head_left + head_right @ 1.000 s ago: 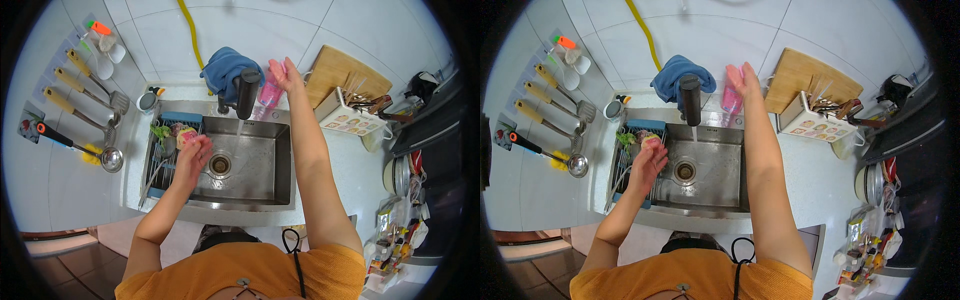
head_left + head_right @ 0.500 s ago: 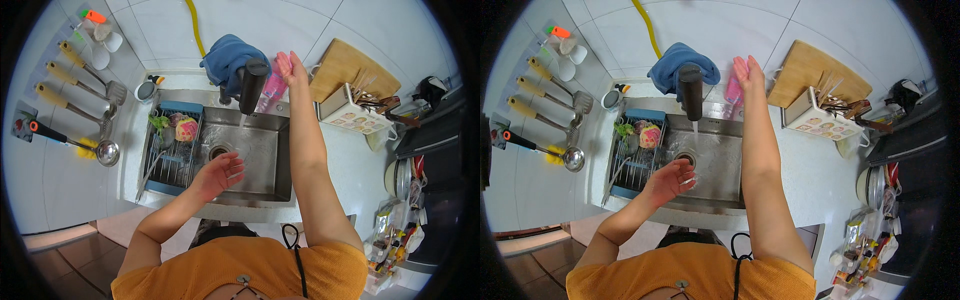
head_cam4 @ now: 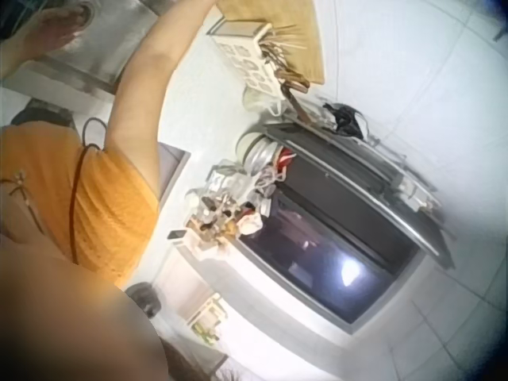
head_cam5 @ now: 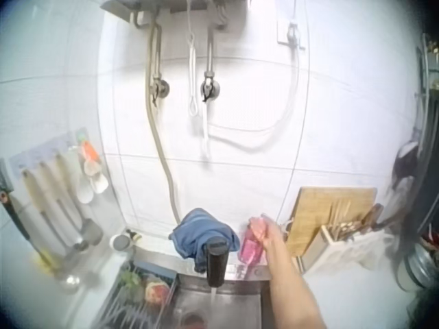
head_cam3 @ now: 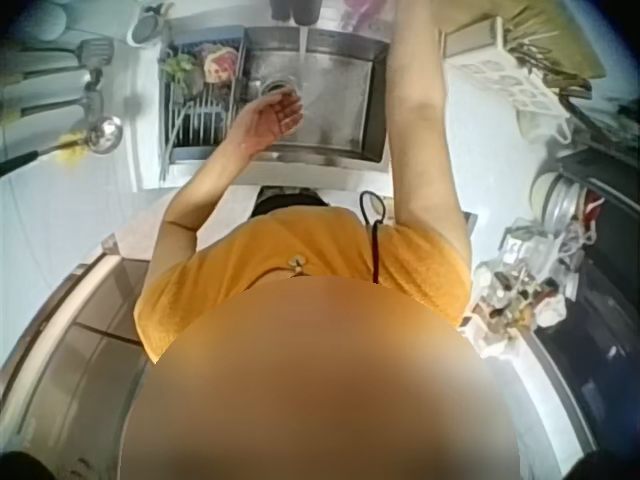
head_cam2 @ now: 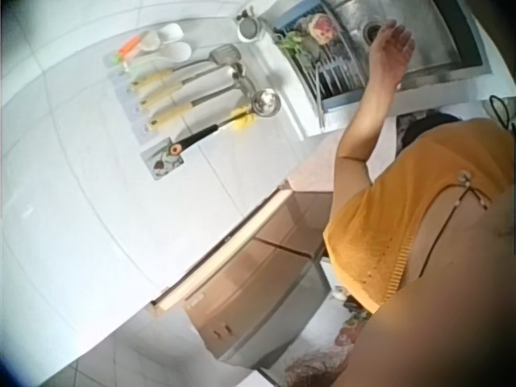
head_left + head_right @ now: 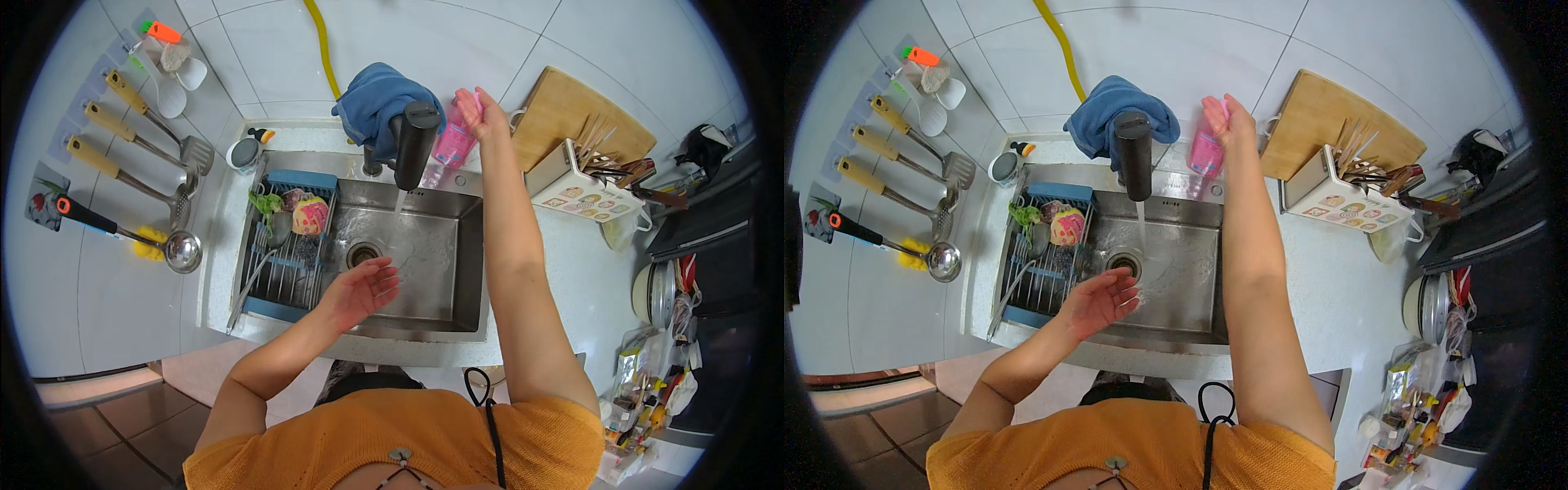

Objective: The person washes a blue cloth under running water in a sink, wrings it out, and then uses it to wipe down a black stovetop and surrounding counter area.

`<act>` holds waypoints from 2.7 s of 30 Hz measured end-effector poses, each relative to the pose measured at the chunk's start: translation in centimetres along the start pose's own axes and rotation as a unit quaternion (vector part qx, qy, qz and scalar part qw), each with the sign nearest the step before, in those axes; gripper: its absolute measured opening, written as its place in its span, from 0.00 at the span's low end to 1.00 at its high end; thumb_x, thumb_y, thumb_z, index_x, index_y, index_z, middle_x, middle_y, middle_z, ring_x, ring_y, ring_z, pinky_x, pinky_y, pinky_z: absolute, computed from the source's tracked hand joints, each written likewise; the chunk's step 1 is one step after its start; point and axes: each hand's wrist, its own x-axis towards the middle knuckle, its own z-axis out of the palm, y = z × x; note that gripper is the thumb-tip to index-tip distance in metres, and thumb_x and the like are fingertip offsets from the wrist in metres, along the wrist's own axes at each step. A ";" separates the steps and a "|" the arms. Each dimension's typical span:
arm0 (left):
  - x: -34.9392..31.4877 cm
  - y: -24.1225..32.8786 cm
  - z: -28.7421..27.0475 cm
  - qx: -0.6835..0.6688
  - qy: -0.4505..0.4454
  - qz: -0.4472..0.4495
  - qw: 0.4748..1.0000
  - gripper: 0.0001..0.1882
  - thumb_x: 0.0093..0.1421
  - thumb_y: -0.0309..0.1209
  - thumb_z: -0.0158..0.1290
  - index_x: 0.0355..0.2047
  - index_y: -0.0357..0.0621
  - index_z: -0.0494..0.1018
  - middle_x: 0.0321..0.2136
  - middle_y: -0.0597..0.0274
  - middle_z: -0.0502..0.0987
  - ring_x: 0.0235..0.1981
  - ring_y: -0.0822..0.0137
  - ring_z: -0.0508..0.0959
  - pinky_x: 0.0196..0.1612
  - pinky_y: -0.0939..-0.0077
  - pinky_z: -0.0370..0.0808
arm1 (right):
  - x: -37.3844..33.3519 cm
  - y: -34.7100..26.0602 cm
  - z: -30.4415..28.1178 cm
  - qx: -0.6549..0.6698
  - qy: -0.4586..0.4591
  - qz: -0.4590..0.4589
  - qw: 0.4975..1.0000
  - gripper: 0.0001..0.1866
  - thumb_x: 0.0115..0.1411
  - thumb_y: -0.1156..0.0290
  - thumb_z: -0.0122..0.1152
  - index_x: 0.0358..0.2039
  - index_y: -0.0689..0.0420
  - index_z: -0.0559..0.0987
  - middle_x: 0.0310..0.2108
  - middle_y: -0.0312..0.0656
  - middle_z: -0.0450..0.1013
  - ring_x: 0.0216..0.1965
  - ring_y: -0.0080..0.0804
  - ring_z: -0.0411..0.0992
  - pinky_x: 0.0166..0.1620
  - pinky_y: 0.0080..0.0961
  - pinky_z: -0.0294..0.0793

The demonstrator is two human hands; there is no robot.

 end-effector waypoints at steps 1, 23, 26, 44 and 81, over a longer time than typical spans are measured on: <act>0.0 0.0 0.1 -0.004 -0.003 -0.002 1.000 0.14 0.57 0.29 0.46 0.44 0.42 0.68 0.38 0.59 0.74 0.41 0.63 0.73 0.49 0.66 0.70 | 0.0 0.8 -0.1 0.004 0.002 -0.007 1.000 0.18 0.62 0.71 0.40 0.52 0.60 0.60 0.44 0.61 0.67 0.40 0.53 0.72 0.34 0.39 0.79; -0.5 -0.9 0.5 -0.038 -0.017 -0.023 0.999 0.12 0.58 0.27 0.45 0.42 0.40 0.70 0.37 0.57 0.75 0.40 0.62 0.75 0.49 0.64 0.70 | -1.0 0.4 1.2 -0.093 0.037 -0.042 0.994 0.16 0.63 0.68 0.39 0.51 0.56 0.61 0.39 0.55 0.71 0.36 0.48 0.75 0.28 0.33 0.80; -0.7 -1.2 0.2 -0.042 -0.003 -0.023 0.999 0.12 0.58 0.28 0.45 0.42 0.40 0.70 0.37 0.58 0.75 0.40 0.62 0.75 0.49 0.64 0.70 | -1.4 0.8 0.4 -0.092 0.024 -0.050 0.994 0.15 0.63 0.67 0.42 0.49 0.56 0.63 0.38 0.53 0.72 0.35 0.47 0.75 0.27 0.32 0.80; 4.4 2.9 0.5 -0.002 -0.013 0.106 0.994 0.20 0.64 0.41 0.35 0.48 0.40 0.66 0.47 0.56 0.70 0.50 0.61 0.69 0.55 0.65 0.63 | -6.1 -0.4 1.1 0.100 -0.010 0.066 0.993 0.29 0.64 0.53 0.33 0.60 0.54 0.45 0.48 0.61 0.63 0.50 0.55 0.65 0.47 0.49 0.70; 7.0 2.9 1.6 0.029 0.026 0.180 0.983 0.35 0.61 0.57 0.27 0.60 0.45 0.49 0.61 0.61 0.51 0.63 0.64 0.47 0.62 0.60 0.40 | -22.8 10.0 -2.2 0.266 -0.119 0.125 0.948 0.23 0.65 0.60 0.35 0.56 0.60 0.60 0.55 0.46 0.61 0.57 0.40 0.59 0.56 0.34 0.64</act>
